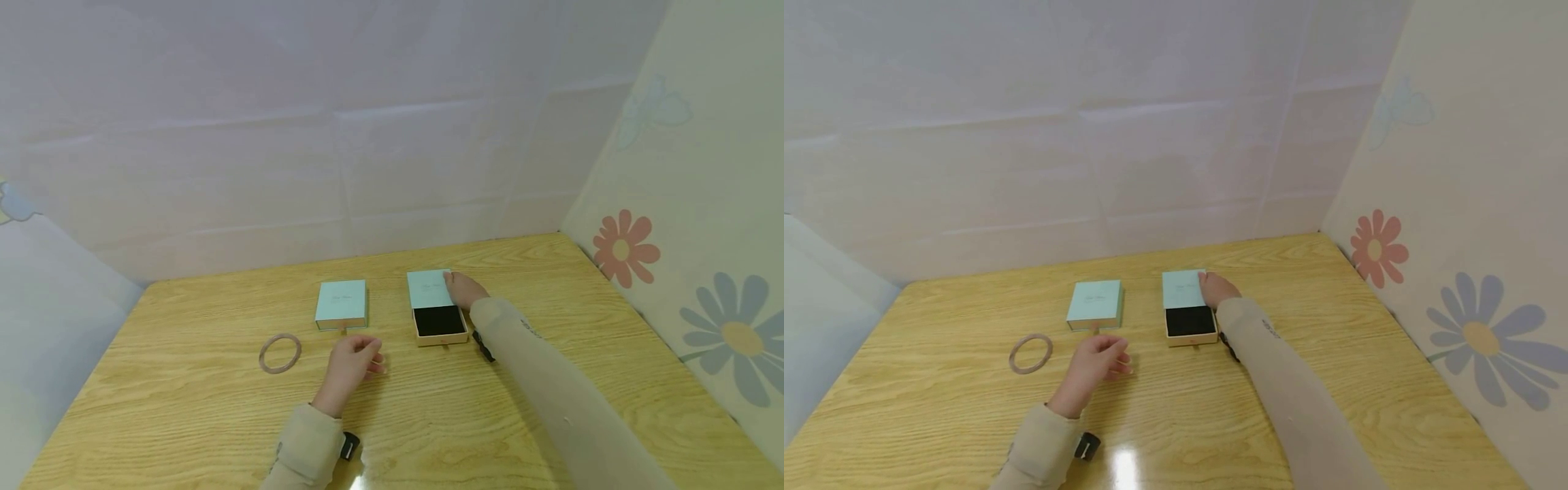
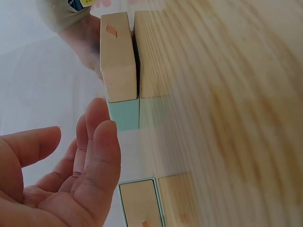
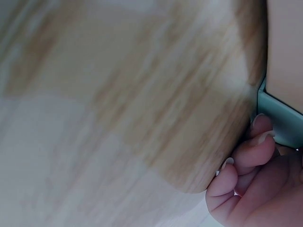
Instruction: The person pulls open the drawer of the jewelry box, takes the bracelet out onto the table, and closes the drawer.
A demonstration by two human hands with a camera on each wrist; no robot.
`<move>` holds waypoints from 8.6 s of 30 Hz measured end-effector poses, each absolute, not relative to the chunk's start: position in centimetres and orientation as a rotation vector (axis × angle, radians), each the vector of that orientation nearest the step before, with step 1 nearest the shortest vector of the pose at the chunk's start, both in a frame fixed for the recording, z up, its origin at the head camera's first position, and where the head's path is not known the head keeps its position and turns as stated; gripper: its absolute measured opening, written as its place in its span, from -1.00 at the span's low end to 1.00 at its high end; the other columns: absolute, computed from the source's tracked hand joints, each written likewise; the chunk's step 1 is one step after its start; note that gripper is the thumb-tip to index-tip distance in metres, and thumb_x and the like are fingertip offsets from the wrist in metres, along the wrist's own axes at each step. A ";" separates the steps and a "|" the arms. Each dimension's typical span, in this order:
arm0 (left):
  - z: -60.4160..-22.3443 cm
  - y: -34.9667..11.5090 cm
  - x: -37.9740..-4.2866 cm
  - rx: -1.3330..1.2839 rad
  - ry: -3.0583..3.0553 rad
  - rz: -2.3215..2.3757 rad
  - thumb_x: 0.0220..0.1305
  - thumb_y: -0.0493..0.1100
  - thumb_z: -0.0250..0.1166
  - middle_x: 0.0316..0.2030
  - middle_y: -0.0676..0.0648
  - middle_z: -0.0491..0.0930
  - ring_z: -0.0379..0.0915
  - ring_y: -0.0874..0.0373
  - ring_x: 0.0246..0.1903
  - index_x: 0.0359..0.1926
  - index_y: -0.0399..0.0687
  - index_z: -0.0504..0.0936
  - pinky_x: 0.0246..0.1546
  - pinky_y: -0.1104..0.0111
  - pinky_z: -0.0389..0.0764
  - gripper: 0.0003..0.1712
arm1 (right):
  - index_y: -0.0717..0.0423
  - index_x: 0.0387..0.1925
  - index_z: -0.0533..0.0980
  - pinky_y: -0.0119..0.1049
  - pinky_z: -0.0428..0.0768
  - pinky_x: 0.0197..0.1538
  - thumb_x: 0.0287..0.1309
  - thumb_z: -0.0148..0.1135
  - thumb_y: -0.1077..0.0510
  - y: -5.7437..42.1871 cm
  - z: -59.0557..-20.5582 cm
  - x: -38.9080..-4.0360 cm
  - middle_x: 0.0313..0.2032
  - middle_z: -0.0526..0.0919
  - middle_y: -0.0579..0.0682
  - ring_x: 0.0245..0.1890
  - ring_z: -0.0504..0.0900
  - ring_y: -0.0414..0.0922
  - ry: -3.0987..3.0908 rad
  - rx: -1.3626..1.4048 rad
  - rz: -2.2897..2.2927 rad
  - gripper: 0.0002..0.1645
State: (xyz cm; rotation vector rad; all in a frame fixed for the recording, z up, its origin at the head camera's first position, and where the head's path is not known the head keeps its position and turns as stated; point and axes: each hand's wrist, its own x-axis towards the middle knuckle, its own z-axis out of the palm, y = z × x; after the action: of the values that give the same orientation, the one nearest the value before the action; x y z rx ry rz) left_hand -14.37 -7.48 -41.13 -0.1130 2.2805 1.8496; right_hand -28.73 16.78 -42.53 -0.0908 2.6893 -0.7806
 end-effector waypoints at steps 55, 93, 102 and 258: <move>-41.5 -4.3 -14.9 -0.079 2.101 1.876 0.43 -0.20 0.14 -0.24 -0.27 0.66 0.66 0.04 -0.32 0.03 -0.52 0.55 -0.26 0.23 0.67 -0.61 | 0.45 0.43 -0.01 0.08 0.08 0.41 0.56 -0.60 -0.05 17.0 -43.6 -29.6 0.42 0.07 0.36 0.41 0.06 0.26 2.699 -0.112 -0.751 -0.27; -42.0 -1.0 -15.3 -0.053 1.969 1.871 0.44 -0.22 0.14 -0.17 -0.32 0.65 0.65 -0.10 -0.19 0.02 -0.53 0.54 -0.20 0.17 0.68 -0.63 | 0.42 0.43 0.03 0.10 0.09 0.40 0.55 -0.60 -0.07 17.1 -44.0 -29.7 0.41 0.10 0.34 0.39 0.10 0.26 2.719 -0.093 -0.757 -0.26; -42.7 -0.2 -15.6 -0.060 1.856 1.920 0.45 -0.24 0.10 -0.18 -0.32 0.65 0.65 -0.08 -0.20 0.02 -0.53 0.54 -0.20 0.21 0.68 -0.65 | 0.42 0.43 0.04 0.09 0.10 0.40 0.55 -0.61 -0.08 17.0 -43.6 -29.4 0.41 0.10 0.34 0.39 0.10 0.26 2.708 -0.089 -0.779 -0.25; -43.7 3.4 -19.0 -0.452 1.268 2.250 0.50 -0.38 -0.10 -0.29 -0.19 0.57 0.62 0.14 -0.31 0.13 -0.59 0.38 -0.03 0.34 0.59 -0.66 | 0.45 0.37 0.16 0.07 0.16 0.38 0.56 -0.54 -0.04 17.0 -44.2 -29.9 0.35 0.23 0.34 0.35 0.20 0.25 2.749 -0.036 -0.810 -0.28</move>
State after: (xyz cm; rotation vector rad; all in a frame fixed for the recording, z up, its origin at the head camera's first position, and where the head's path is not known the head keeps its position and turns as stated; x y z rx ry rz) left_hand -19.00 3.45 -43.71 -0.4516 1.2678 2.2504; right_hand -29.94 17.04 -44.24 -0.0358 2.7489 -0.8097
